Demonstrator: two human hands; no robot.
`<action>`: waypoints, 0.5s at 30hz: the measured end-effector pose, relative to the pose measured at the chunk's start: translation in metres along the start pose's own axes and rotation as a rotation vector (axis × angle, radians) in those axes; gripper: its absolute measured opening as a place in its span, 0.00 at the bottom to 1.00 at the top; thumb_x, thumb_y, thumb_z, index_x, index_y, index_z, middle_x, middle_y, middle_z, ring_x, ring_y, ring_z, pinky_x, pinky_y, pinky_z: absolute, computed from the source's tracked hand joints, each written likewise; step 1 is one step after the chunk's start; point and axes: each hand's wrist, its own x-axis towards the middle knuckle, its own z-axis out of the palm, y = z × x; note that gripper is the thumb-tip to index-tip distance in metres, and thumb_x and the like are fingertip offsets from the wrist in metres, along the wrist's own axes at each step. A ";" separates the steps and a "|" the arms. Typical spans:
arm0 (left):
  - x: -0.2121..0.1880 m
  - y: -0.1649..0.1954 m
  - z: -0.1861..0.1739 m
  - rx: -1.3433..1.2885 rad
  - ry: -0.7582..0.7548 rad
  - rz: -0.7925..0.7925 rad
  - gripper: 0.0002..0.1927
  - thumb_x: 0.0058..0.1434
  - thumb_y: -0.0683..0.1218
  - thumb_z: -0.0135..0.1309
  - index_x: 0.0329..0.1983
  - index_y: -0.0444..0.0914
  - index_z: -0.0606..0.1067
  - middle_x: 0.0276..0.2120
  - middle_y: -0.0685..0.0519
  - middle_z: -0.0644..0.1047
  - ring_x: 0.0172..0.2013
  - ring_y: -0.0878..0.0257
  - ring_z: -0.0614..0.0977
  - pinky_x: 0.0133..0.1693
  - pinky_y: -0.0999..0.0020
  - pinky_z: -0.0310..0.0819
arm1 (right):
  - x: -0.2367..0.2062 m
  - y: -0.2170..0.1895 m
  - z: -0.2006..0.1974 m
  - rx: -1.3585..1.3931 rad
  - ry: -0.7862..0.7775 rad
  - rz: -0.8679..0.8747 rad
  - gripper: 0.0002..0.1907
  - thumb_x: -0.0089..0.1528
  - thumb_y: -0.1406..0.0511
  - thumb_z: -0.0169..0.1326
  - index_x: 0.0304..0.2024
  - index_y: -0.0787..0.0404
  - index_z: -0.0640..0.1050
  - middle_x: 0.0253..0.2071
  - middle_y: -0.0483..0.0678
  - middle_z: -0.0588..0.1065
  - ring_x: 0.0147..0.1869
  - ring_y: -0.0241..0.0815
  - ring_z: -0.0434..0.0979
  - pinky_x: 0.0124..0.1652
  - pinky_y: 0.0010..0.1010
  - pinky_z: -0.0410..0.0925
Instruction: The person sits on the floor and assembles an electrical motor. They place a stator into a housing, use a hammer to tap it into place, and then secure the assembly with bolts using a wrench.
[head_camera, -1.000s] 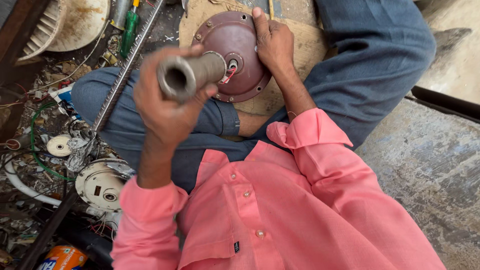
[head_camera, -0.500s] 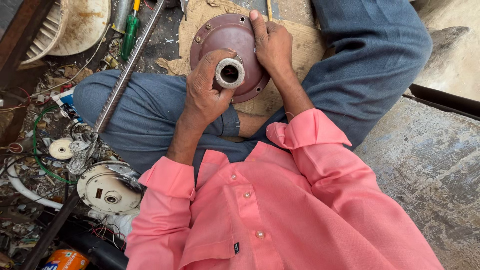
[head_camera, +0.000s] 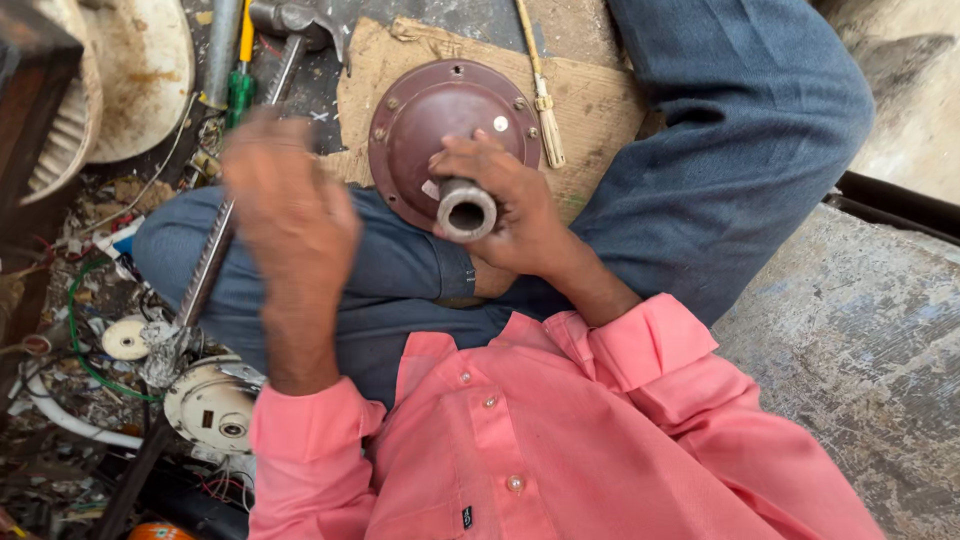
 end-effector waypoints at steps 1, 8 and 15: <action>0.000 -0.014 0.000 0.128 0.047 -0.067 0.24 0.62 0.39 0.63 0.58 0.32 0.68 0.58 0.39 0.72 0.58 0.43 0.75 0.57 0.49 0.70 | 0.002 0.006 0.004 -0.045 -0.009 0.003 0.28 0.55 0.68 0.68 0.57 0.60 0.74 0.59 0.51 0.77 0.73 0.54 0.72 0.74 0.50 0.59; 0.029 -0.058 0.037 0.216 -0.235 -0.294 0.14 0.71 0.40 0.56 0.58 0.33 0.74 0.40 0.40 0.78 0.37 0.44 0.82 0.35 0.49 0.75 | -0.006 0.020 0.016 -0.045 0.051 0.027 0.25 0.59 0.65 0.69 0.57 0.59 0.74 0.57 0.50 0.78 0.70 0.53 0.75 0.74 0.53 0.60; -0.016 -0.014 -0.049 -0.313 -0.124 -0.201 0.18 0.75 0.41 0.52 0.66 0.31 0.71 0.50 0.32 0.79 0.46 0.36 0.82 0.46 0.47 0.74 | -0.011 0.022 0.019 -0.064 0.071 0.000 0.26 0.60 0.68 0.68 0.58 0.61 0.73 0.57 0.50 0.77 0.71 0.54 0.74 0.75 0.53 0.59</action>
